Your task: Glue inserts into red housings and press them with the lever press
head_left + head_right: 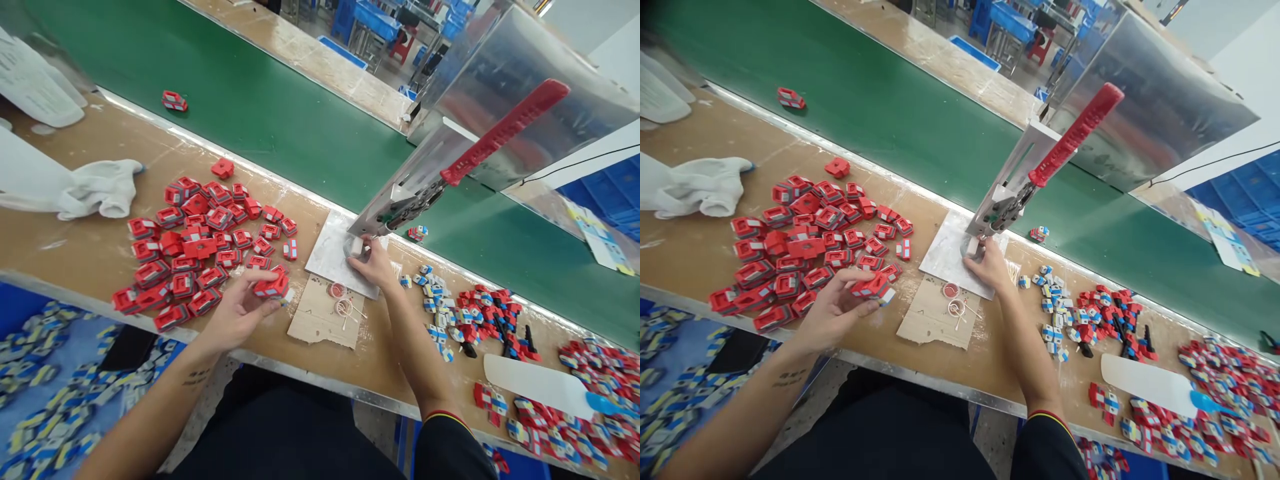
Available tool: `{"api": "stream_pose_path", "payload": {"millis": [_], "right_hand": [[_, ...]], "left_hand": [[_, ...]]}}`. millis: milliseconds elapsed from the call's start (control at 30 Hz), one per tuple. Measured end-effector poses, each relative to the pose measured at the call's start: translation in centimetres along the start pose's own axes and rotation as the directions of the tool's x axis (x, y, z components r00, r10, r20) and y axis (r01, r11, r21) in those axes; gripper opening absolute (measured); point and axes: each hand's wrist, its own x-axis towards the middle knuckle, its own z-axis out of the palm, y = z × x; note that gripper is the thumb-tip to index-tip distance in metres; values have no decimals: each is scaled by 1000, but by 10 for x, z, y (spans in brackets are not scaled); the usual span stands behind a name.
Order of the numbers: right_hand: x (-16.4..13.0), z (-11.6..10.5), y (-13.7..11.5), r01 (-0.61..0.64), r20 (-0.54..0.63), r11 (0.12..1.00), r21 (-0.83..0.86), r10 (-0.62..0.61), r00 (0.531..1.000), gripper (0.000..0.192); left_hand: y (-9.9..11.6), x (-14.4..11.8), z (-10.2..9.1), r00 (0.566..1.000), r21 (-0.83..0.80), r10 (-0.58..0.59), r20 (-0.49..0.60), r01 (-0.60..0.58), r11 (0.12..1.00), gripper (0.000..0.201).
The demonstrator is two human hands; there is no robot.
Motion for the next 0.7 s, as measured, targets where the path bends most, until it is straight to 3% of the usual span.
{"api": "stream_pose_path", "payload": {"millis": [67,167,233,333,400,533,567,600,700], "right_hand": [[-2,0,-1,12,-13,1000,25,-12,1000,59],[-11,-6,-5,43,-74,997,67,-38,997,62],[-20,-15,-9,72,-188,993,98,-53,981,56],[-28,-32,-17,117,-387,985,127,-60,920,39],[-26,-46,-25,190,-510,972,141,-93,855,33],[-3,-77,-53,446,-764,888,107,-214,609,35],[4,-85,-63,485,-778,870,92,-242,580,39],[12,-91,-74,510,-771,856,84,-269,578,44],[32,-105,-104,527,-688,846,88,-331,646,61]], "left_hand": [[8,26,16,993,-8,63,102,-62,998,36],[11,74,46,944,15,179,277,-190,982,32],[7,104,67,898,89,237,371,-289,953,31],[-5,140,91,854,269,225,470,-381,885,34],[-12,155,101,837,329,220,501,-419,846,38],[-24,169,111,816,325,247,522,-458,827,40],[-26,171,111,813,320,246,527,-459,829,38],[-29,172,111,809,314,244,535,-458,832,36],[-34,172,108,793,295,243,558,-464,835,30]]}}
